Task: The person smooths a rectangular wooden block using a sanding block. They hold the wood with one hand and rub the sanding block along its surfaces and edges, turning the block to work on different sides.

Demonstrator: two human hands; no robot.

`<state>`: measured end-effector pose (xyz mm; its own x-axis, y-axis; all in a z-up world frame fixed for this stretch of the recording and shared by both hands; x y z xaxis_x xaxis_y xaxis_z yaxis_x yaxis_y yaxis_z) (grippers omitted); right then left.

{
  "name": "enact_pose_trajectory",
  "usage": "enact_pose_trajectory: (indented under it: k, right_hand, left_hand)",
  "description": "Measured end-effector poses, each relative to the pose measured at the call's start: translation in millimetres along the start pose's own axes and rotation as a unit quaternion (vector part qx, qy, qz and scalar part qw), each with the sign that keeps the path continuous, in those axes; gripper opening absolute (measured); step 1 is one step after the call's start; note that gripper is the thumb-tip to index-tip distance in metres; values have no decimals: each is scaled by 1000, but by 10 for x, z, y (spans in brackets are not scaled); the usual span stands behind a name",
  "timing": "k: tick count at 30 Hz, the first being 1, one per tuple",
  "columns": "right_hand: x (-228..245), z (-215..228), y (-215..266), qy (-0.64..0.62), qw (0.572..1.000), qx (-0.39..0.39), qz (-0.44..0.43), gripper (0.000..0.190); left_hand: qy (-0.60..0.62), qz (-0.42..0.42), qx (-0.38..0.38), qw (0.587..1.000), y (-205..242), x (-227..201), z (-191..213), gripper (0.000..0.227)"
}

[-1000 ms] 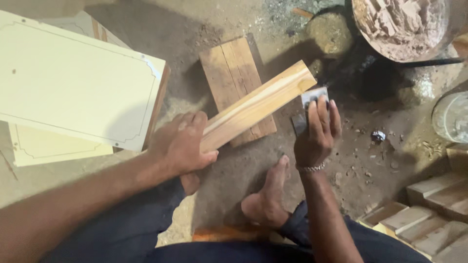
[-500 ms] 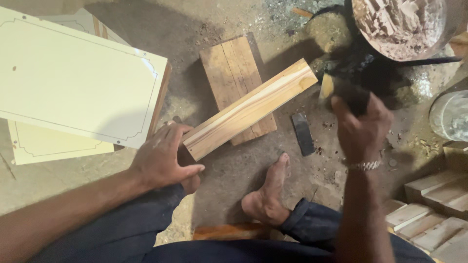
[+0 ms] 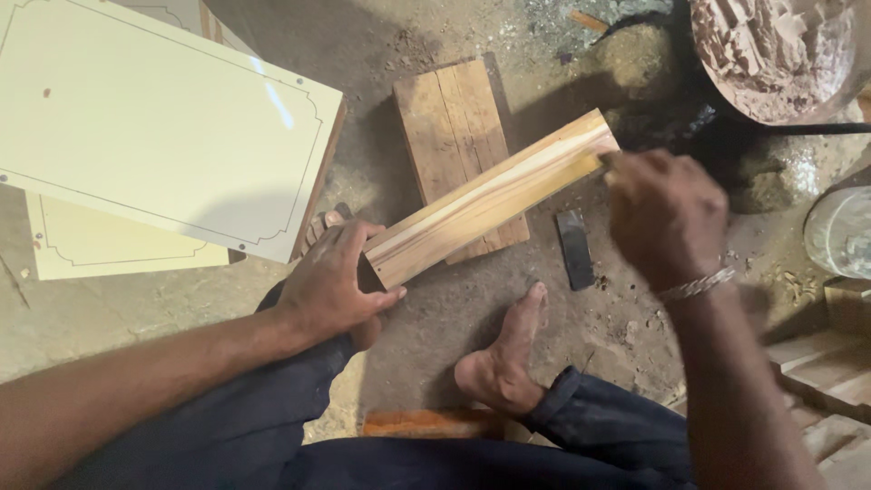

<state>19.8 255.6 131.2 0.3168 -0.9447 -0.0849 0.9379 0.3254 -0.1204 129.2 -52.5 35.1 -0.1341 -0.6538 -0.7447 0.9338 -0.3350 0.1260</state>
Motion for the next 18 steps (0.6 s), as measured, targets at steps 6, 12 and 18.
enact_pose_trajectory:
  k: [6,12,18]
  right_hand:
    - [889,160,525,-63,986,-81,128,22]
    - [524,-55,711,-504,845,-43,-172,17]
    - [-34,-468,864,-576,729,-165,-332,13]
  left_hand:
    - [-24,3,9,1000,14,34,-36,75]
    - [-48,-55,-7,997,-32,19,-10,76]
    - [-49,-69,-32,996,-31,-109,-242,73]
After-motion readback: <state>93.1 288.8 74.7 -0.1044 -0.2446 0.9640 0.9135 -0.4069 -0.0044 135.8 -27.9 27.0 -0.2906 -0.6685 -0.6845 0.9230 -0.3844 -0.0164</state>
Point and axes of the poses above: each hand's wrist, its own y-axis away from the middle knuckle, its own z-axis out of the back of the hand, x = y × z, the point moved 5 cm from there along -y, towards the middle knuckle, and after that the axes turned 8 degrees about -z, right-handed, at the moved point
